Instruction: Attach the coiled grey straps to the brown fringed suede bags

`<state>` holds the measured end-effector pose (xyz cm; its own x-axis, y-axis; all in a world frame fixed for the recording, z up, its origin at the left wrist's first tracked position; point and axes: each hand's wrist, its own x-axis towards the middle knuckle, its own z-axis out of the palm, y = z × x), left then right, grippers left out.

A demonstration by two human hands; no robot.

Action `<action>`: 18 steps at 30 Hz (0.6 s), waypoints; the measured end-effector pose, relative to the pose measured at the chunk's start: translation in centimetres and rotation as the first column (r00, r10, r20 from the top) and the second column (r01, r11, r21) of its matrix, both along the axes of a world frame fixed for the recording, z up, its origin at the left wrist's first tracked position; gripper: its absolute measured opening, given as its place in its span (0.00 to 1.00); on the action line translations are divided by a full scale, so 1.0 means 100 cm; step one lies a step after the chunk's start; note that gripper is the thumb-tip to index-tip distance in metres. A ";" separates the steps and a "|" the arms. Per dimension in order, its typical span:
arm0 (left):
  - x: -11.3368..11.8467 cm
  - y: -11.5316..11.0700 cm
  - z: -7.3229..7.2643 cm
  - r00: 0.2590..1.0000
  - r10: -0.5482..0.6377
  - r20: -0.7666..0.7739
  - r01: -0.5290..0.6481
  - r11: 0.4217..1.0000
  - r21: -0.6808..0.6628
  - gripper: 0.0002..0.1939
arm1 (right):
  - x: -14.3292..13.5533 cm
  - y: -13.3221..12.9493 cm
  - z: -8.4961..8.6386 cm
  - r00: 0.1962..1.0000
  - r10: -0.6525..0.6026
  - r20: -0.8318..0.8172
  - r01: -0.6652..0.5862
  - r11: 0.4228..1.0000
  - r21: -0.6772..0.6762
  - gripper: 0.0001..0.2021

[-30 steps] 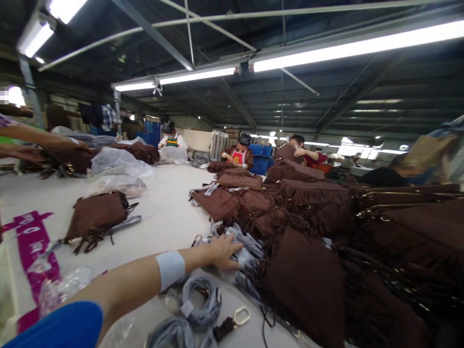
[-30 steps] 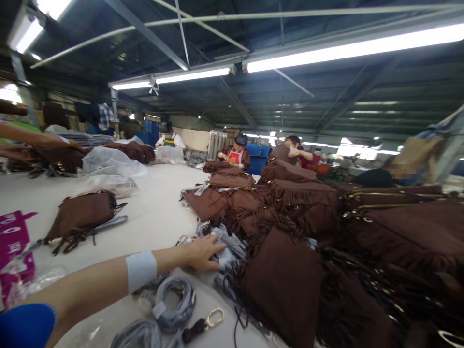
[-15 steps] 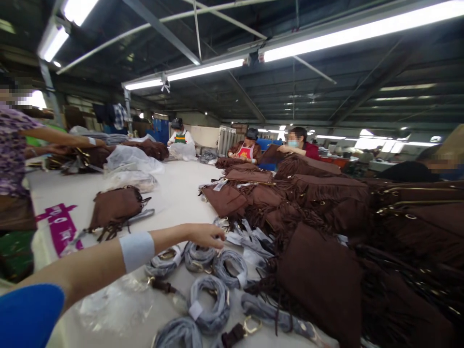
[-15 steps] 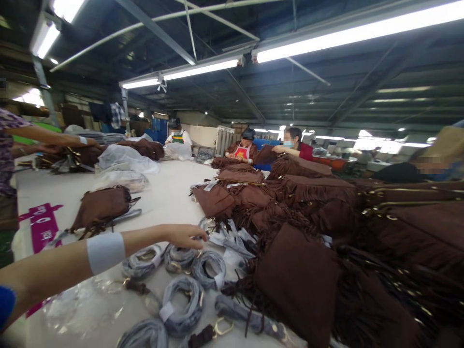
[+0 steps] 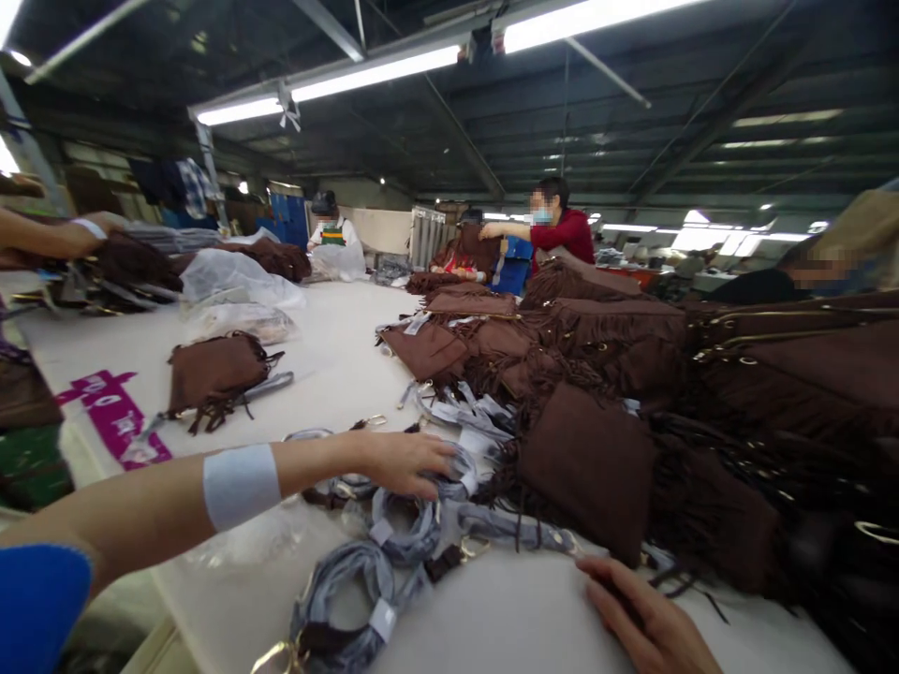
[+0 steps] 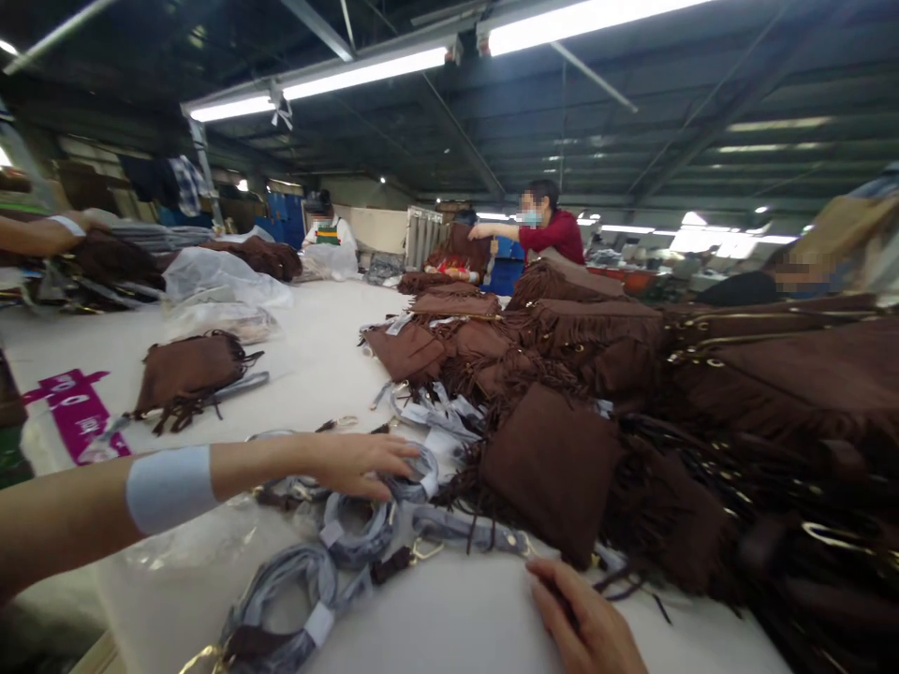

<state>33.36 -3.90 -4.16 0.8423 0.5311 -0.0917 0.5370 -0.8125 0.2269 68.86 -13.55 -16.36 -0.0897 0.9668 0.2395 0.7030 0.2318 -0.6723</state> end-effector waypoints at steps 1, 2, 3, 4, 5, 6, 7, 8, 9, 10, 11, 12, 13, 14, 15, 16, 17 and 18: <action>0.004 -0.003 0.000 0.999 -0.013 -0.052 0.015 1.000 0.024 0.17 | -0.002 -0.002 0.002 1.000 -0.014 -0.001 0.014 1.000 0.006 0.17; 0.006 -0.005 0.002 0.994 -0.004 -0.111 0.009 0.999 0.049 0.13 | -0.003 -0.003 0.004 1.000 -0.014 0.002 0.014 1.000 0.008 0.17; 0.007 -0.007 0.005 0.986 0.022 -0.166 -0.010 0.997 0.075 0.08 | -0.005 -0.005 0.005 1.000 -0.006 0.010 0.006 1.000 0.012 0.17; 0.009 -0.008 0.010 0.976 0.054 -0.210 -0.033 0.994 0.100 0.06 | -0.007 -0.006 0.006 1.000 0.010 0.021 -0.010 1.000 0.018 0.16; 0.010 -0.009 0.014 0.968 0.076 -0.238 -0.048 0.991 0.122 0.07 | -0.009 -0.007 0.006 0.999 0.032 0.036 -0.033 0.999 0.028 0.14; 0.012 -0.011 0.017 0.966 0.084 -0.245 -0.050 0.989 0.141 0.09 | -0.011 -0.008 0.007 0.997 0.052 0.051 -0.054 0.997 0.049 0.13; 0.016 -0.014 0.019 0.969 0.081 -0.233 -0.044 0.986 0.160 0.09 | -0.013 -0.008 0.008 0.996 0.064 0.061 -0.068 0.994 0.080 0.13; 0.022 -0.018 0.017 0.975 0.075 -0.208 -0.036 0.983 0.182 0.09 | -0.016 -0.009 0.009 0.996 0.068 0.064 -0.075 0.990 0.116 0.12; 0.030 -0.023 0.013 0.982 0.071 -0.177 -0.034 0.978 0.206 0.08 | -0.018 -0.009 0.011 0.996 0.061 0.060 -0.070 0.985 0.156 0.12; 0.040 -0.028 0.005 0.986 0.072 -0.148 -0.036 0.973 0.229 0.09 | -0.020 -0.010 0.012 0.998 0.041 0.052 -0.050 0.981 0.189 0.13; 0.051 -0.033 -0.005 0.989 0.073 -0.127 -0.039 0.966 0.255 0.10 | -0.020 -0.010 0.014 0.999 0.003 0.040 -0.011 0.976 0.218 0.13; 0.062 -0.037 -0.016 0.990 0.076 -0.118 -0.040 0.959 0.280 0.12 | -0.018 -0.010 0.015 0.998 -0.050 0.026 0.042 0.969 0.243 0.13; 0.073 -0.040 -0.027 0.990 0.078 -0.121 -0.038 0.952 0.303 0.13 | -0.014 -0.009 0.017 0.994 -0.112 0.011 0.105 0.958 0.266 0.14; 0.083 -0.042 -0.036 0.988 0.072 -0.136 -0.026 0.948 0.317 0.12 | -0.009 -0.009 0.019 0.984 -0.179 -0.005 0.173 0.942 0.287 0.14; 0.092 -0.042 -0.042 0.986 0.060 -0.156 -0.006 0.946 0.325 0.11 | -0.002 -0.008 0.020 0.970 -0.243 -0.021 0.238 0.924 0.299 0.15; 0.097 -0.041 -0.044 0.982 0.051 -0.180 0.011 0.945 0.328 0.09 | 0.007 -0.007 0.021 0.952 -0.302 -0.039 0.300 0.905 0.301 0.16; 0.100 -0.039 -0.041 0.977 0.048 -0.210 0.023 0.946 0.323 0.09 | 0.015 -0.006 0.022 0.933 -0.356 -0.058 0.356 0.888 0.291 0.17; 0.099 -0.035 -0.033 0.969 0.047 -0.242 0.032 0.951 0.309 0.10 | 0.024 -0.005 0.023 0.913 -0.402 -0.075 0.407 0.874 0.264 0.18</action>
<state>43.25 -7.40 -7.49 0.8106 0.5722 -0.1245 0.5503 -0.8170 -0.1721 71.26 -14.05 -14.05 0.3015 0.8164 0.4924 0.7634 0.1027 -0.6377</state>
